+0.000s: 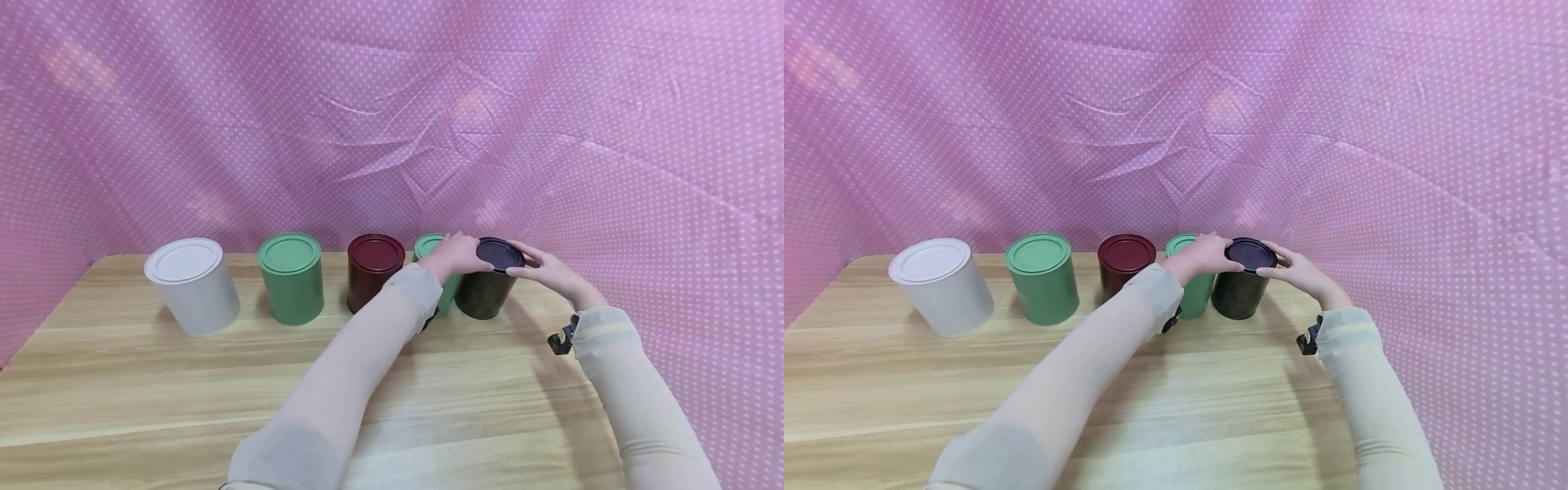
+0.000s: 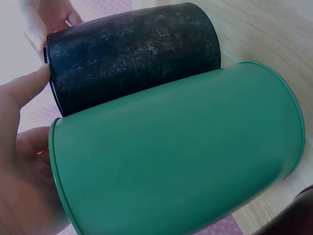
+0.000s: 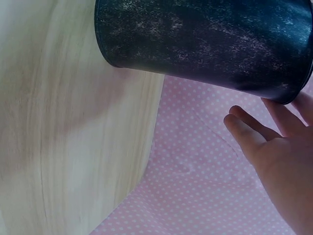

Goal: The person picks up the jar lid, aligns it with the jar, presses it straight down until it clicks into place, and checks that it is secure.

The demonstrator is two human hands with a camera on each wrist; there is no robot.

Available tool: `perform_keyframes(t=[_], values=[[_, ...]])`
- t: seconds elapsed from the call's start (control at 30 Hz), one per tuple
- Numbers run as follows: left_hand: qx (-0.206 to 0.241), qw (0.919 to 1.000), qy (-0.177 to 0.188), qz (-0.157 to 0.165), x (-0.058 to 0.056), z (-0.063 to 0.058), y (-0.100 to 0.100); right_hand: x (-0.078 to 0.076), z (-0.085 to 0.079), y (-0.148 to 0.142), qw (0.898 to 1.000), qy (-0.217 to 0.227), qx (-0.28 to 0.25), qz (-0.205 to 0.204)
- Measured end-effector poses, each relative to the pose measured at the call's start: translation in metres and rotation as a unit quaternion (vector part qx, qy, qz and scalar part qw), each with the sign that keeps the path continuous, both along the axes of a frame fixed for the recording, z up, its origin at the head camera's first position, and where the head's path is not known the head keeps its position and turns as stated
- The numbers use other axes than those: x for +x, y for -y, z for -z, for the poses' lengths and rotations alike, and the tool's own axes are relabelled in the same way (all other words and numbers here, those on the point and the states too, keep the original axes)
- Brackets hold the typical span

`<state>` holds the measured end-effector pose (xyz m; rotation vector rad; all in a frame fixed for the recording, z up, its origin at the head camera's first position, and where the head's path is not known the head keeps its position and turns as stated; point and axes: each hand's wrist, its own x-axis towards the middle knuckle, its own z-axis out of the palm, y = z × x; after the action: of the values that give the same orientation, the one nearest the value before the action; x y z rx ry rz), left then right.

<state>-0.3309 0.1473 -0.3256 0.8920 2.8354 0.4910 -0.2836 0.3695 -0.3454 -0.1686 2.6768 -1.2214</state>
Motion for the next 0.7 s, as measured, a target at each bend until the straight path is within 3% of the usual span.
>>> perform_keyframes(t=[0.23, 0.43, 0.7], values=[[-0.006, 0.9998, 0.018, -0.001, -0.0013, -0.0038, -0.0002, 0.0013, 0.0008, 0.0015, 1.0, -0.004, -0.001, -0.015], [-0.01, 0.9999, 0.009, -0.006, -0.0006, -0.0056, -0.0018, 0.0011, 0.0023, 0.001, 1.0, -0.002, -0.003, -0.005], [-0.003, 0.9995, 0.011, -0.03, 0.003, -0.0053, -0.0027, -0.0022, 0.0097, -0.001, 0.999, -0.007, -0.033, -0.003]])
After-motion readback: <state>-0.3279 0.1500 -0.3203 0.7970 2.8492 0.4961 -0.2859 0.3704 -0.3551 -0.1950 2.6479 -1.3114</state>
